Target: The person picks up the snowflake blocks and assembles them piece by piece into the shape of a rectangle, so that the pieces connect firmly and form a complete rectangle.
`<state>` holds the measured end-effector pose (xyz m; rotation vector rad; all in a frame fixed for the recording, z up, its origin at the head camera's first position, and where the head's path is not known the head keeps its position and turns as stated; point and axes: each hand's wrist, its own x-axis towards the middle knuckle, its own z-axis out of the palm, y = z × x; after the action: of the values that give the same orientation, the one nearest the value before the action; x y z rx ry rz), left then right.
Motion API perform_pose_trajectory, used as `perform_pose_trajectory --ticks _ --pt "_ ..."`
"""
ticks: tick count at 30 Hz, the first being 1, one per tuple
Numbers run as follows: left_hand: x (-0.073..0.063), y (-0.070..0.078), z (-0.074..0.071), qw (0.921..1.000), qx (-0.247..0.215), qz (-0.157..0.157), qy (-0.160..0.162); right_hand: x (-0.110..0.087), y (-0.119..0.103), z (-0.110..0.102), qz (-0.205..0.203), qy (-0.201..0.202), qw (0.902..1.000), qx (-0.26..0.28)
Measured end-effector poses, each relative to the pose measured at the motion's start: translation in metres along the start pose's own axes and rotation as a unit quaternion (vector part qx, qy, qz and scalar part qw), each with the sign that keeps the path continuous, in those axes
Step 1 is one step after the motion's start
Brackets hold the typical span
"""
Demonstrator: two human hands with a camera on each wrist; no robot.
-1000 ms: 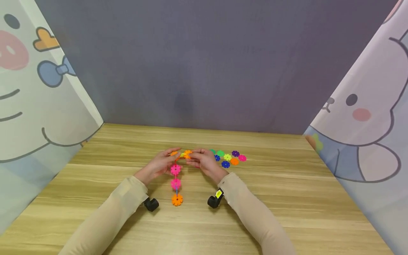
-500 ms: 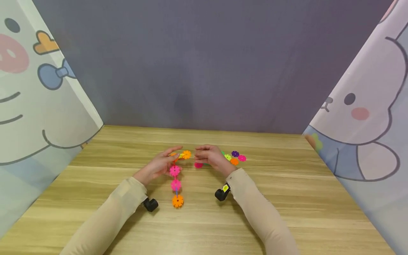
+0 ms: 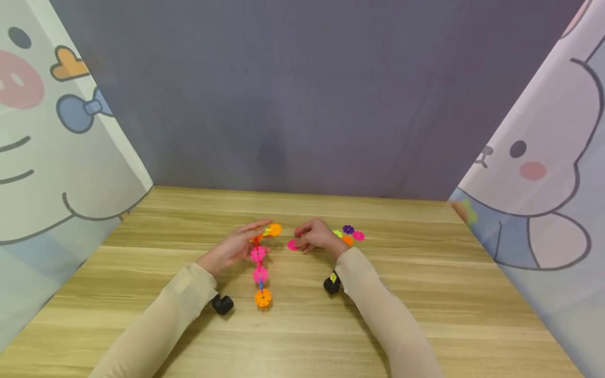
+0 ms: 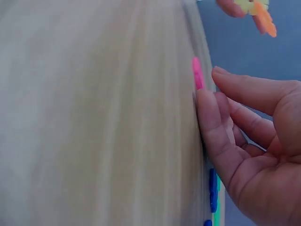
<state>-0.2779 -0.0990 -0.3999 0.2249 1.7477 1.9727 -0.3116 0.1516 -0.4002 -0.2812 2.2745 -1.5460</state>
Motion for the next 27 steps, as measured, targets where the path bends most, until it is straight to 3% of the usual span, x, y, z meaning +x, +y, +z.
perform_pose_trajectory --ticks 4,14,27 --pt "0.0004 -0.0003 -0.0003 1.0 -0.004 0.004 -0.007 0.0006 -0.0007 0.0019 -0.001 -0.001 0.9985 -0.055" --pt "0.0013 -0.0007 -0.0003 0.9999 -0.008 0.008 -0.005 -0.0014 -0.005 0.0065 0.0 0.007 0.9938 -0.111" --pt "-0.002 0.0005 -0.0049 1.0 0.001 0.004 -0.003 -0.0041 -0.004 0.0081 -0.03 0.02 0.9945 -0.099"
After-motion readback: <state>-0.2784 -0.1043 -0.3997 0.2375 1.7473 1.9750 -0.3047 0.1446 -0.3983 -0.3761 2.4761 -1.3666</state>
